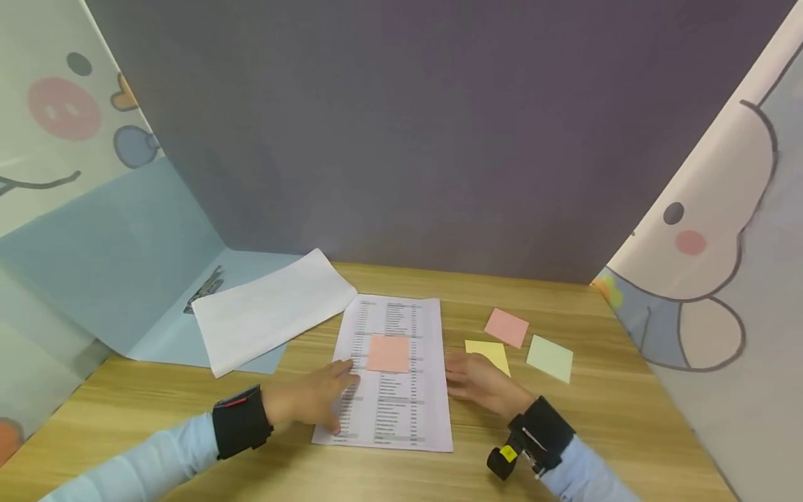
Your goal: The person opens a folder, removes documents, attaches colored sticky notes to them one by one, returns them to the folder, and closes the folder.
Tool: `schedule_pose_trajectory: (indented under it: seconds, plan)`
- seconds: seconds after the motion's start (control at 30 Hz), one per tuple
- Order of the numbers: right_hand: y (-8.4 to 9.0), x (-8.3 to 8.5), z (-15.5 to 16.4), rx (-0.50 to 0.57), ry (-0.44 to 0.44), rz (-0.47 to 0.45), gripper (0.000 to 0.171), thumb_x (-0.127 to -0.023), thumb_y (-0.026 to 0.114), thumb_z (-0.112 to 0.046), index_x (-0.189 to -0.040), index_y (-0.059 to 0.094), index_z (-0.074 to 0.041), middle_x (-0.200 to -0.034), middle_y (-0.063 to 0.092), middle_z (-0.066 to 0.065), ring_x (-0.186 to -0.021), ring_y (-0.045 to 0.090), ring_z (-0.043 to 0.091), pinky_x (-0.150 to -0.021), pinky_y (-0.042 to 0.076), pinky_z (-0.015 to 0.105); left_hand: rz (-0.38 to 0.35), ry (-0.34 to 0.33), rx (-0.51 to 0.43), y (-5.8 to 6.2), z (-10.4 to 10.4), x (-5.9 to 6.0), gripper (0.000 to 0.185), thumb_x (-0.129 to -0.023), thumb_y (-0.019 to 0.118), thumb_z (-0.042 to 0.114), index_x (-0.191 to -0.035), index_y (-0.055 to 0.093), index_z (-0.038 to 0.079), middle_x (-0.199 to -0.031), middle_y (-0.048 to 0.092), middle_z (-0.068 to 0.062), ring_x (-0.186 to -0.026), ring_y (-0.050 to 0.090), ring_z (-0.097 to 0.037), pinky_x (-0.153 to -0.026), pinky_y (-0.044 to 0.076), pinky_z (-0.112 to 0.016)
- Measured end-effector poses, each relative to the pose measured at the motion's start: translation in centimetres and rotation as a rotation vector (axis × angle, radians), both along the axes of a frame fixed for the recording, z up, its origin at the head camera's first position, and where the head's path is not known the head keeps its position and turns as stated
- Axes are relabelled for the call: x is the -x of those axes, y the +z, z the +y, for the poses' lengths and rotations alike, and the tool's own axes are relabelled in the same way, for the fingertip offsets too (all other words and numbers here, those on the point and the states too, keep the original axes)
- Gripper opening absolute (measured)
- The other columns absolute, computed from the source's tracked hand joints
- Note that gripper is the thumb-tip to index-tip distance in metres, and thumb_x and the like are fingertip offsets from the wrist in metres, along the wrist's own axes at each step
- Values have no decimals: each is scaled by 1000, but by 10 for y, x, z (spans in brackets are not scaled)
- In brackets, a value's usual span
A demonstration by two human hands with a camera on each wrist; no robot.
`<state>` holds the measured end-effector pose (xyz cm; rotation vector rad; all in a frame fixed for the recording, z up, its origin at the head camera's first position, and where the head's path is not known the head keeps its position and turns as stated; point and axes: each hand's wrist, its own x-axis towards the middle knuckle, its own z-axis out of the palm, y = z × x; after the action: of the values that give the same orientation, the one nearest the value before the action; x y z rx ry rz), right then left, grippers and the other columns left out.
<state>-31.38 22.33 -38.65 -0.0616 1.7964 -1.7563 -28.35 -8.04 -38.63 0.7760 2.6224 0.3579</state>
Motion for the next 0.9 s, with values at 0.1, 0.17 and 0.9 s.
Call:
schedule_pose_trajectory:
  seconds: [0.1, 0.17, 0.9]
  plan:
    - [-4, -2, -3, 76, 4, -63, 50, -97, 33, -7, -139, 15, 13, -133, 43, 25, -112, 51, 21, -96, 42, 38, 1, 1, 2, -1, -1, 0, 86, -64, 82, 29, -135, 41, 3, -146, 27, -23, -134, 27, -38, -109, 25, -47]
    - [-8, -3, -6, 88, 16, -81, 51, -97, 36, -8, -139, 16, 12, -127, 51, 19, -107, 54, 18, -91, 45, 35, -1, 2, -1, -1, -1, -1, 86, -64, 81, 30, -135, 41, 4, -146, 27, -22, -135, 26, -38, -109, 24, -46]
    - [-29, -17, -16, 157, 63, -91, 45, -97, 34, -5, -137, 20, 11, -117, 59, 11, -105, 58, 20, -87, 47, 33, 4, 85, -164, 4, -21, 6, 73, -75, 73, 28, -135, 41, 1, -147, 26, -21, -135, 27, -36, -107, 27, -49]
